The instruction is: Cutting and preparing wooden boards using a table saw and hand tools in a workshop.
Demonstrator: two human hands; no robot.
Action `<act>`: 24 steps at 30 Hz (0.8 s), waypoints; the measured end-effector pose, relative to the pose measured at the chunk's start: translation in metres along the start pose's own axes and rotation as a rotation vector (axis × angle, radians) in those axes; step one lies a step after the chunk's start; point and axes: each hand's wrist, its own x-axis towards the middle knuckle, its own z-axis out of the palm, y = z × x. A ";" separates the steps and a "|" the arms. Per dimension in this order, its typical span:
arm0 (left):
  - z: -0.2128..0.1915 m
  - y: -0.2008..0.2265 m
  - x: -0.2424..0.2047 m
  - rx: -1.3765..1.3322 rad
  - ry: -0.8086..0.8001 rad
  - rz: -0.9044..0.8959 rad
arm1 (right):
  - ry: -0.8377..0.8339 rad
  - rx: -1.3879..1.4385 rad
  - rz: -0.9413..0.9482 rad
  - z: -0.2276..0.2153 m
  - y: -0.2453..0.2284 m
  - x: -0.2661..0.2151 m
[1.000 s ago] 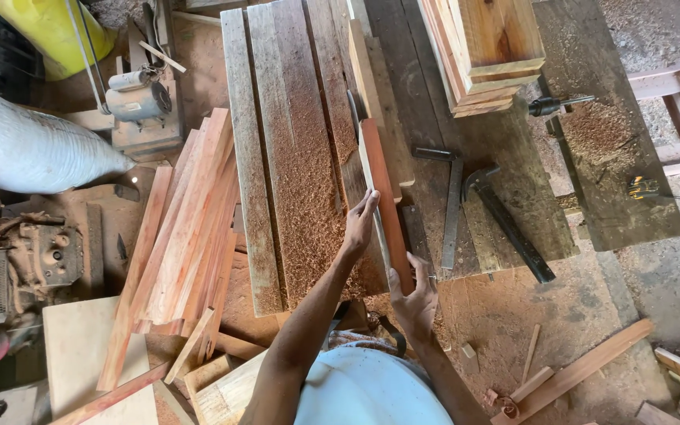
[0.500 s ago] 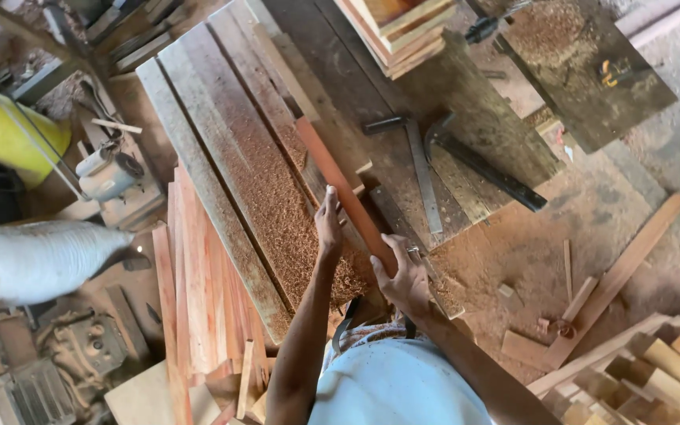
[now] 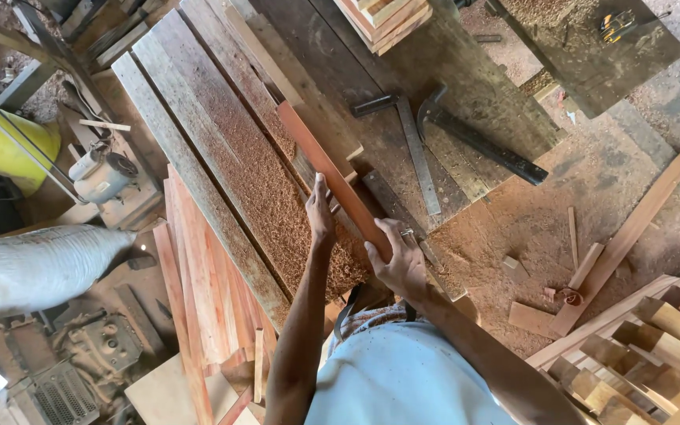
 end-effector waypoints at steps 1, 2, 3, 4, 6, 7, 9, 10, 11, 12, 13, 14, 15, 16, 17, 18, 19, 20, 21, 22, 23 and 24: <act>-0.001 0.001 -0.001 0.002 -0.001 -0.003 | 0.000 0.000 0.004 0.003 0.002 -0.001; -0.001 0.001 -0.001 0.003 -0.004 -0.003 | 0.010 0.016 -0.004 0.005 0.005 -0.001; -0.002 0.002 -0.001 0.003 -0.008 -0.003 | 0.020 0.031 -0.011 0.007 0.008 -0.002; -0.001 0.004 -0.001 0.003 -0.008 -0.001 | 0.021 0.032 -0.012 0.010 0.013 -0.002; 0.000 0.008 -0.003 0.005 -0.016 0.001 | -0.050 0.080 0.029 0.015 0.022 -0.004; 0.000 0.008 -0.003 0.005 -0.016 0.002 | -0.050 0.081 0.028 0.016 0.022 -0.004; 0.000 0.009 -0.002 0.000 -0.020 0.010 | -0.035 0.043 0.005 0.017 0.024 -0.003; 0.000 0.010 -0.001 0.000 -0.021 0.010 | -0.034 0.043 0.005 0.018 0.024 -0.002; 0.000 0.010 -0.001 -0.007 -0.023 0.012 | -0.041 0.043 0.017 0.018 0.024 -0.002; 0.000 0.010 -0.002 -0.014 -0.026 0.014 | -0.049 0.043 0.029 0.018 0.024 -0.002; 0.000 0.011 -0.003 -0.014 -0.026 0.015 | -0.048 0.043 0.028 0.017 0.021 -0.001; 0.001 0.013 -0.003 -0.012 -0.027 0.015 | -0.015 0.010 -0.026 0.016 0.019 0.002; 0.001 0.014 -0.003 -0.010 -0.028 0.015 | 0.019 -0.022 -0.080 0.015 0.017 0.004; 0.000 0.012 -0.001 -0.011 -0.026 0.016 | 0.018 -0.022 -0.082 0.014 0.016 0.004; -0.002 0.010 0.001 -0.011 -0.020 0.007 | -0.015 -0.012 -0.024 0.015 0.014 0.004; -0.002 0.008 0.003 -0.013 -0.017 -0.003 | -0.046 -0.006 0.032 0.013 0.014 0.005; 0.002 0.010 0.003 -0.017 -0.018 -0.001 | -0.046 -0.010 0.030 0.013 0.014 0.005; 0.004 0.013 0.001 -0.016 -0.005 -0.004 | -0.029 0.008 -0.005 0.012 0.013 0.006; 0.004 0.017 0.000 -0.015 0.008 -0.007 | -0.012 0.026 -0.039 0.013 0.011 0.006; 0.007 0.013 0.002 -0.030 0.033 0.001 | -0.033 0.031 -0.059 0.009 0.007 0.008; 0.008 0.010 0.005 -0.032 0.062 0.001 | -0.113 0.011 0.083 0.007 0.001 0.009; 0.006 0.007 0.008 -0.041 0.104 0.002 | -0.206 -0.014 0.216 0.005 -0.004 0.012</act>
